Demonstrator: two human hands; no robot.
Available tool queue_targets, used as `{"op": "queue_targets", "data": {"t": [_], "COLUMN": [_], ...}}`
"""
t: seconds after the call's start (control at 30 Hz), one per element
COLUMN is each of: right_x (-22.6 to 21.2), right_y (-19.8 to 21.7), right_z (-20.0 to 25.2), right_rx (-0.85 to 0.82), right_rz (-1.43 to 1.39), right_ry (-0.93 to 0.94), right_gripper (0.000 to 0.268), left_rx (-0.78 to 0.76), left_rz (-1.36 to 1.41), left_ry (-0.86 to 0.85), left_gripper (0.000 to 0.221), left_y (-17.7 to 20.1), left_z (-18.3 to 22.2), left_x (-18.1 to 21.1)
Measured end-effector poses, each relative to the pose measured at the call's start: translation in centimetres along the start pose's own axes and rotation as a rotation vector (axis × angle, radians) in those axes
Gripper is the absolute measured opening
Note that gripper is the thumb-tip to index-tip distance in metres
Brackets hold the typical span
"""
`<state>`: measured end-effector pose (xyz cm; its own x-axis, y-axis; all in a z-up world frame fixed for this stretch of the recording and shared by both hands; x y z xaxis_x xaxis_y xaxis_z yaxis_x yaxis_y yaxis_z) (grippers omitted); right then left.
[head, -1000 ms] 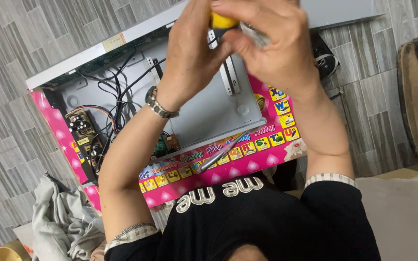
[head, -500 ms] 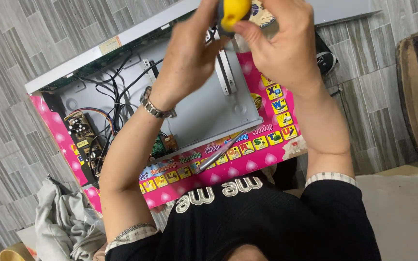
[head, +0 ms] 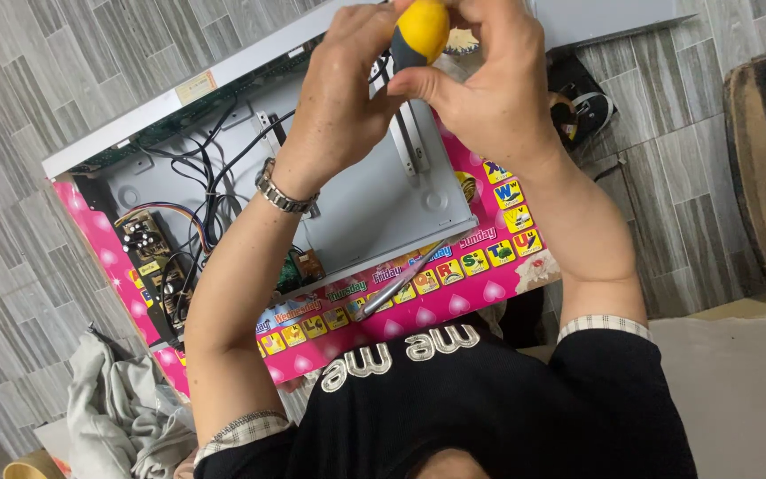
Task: Disassembling an electronic device by removing screws and internal components like a disc drive and circuit boards.
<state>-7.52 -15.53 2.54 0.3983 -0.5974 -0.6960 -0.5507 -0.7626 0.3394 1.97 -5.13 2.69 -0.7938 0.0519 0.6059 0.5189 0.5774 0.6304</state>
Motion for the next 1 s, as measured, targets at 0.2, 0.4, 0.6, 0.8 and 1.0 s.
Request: {"op": "queue_targets", "data": {"t": [0.2, 0.4, 0.6, 0.8, 1.0], "right_x": [1.0, -1.6, -0.8, -1.6, -2.1], "right_y": [0.0, -1.3, -0.3, -0.8, -1.3], "right_z": [0.2, -1.1, -0.6, -1.2, -1.5], "right_rx": [-0.042, -0.172, -0.094, -0.139, -0.148], "right_rz": [-0.302, -0.114, -0.057, -0.091, -0.053], "right_ry": [-0.126, 0.012, 0.001, 0.001, 0.045], "right_gripper": [0.051, 0.065, 0.038, 0.046, 0.044], "left_rx": [0.010, 0.083, -0.080, -0.007, 0.063], "left_rz": [0.017, 0.035, 0.118, 0.124, 0.131], "left_ry": [0.012, 0.102, 0.077, 0.048, 0.109], "left_gripper": [0.046, 0.061, 0.058, 0.047, 0.050], "left_y": [-0.1, -0.5, -1.5, -1.5, -1.2], "left_z": [0.3, 1.4, 1.8, 1.8, 2.2], "left_x": [-0.9, -2.1, -2.0, -2.1, -2.7]}}
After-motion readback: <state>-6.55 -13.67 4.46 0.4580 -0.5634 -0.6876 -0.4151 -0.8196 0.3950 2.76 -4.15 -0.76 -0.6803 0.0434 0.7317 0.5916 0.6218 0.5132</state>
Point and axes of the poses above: each hand's wrist, its own z-axis away from the middle knuckle, its own y-axis out of the back of the hand, x = y × z, the point moved 6 cm from there along -z, towards the middle knuckle, and after that the axes turned 1 degree about y, right-handed, at the moved point
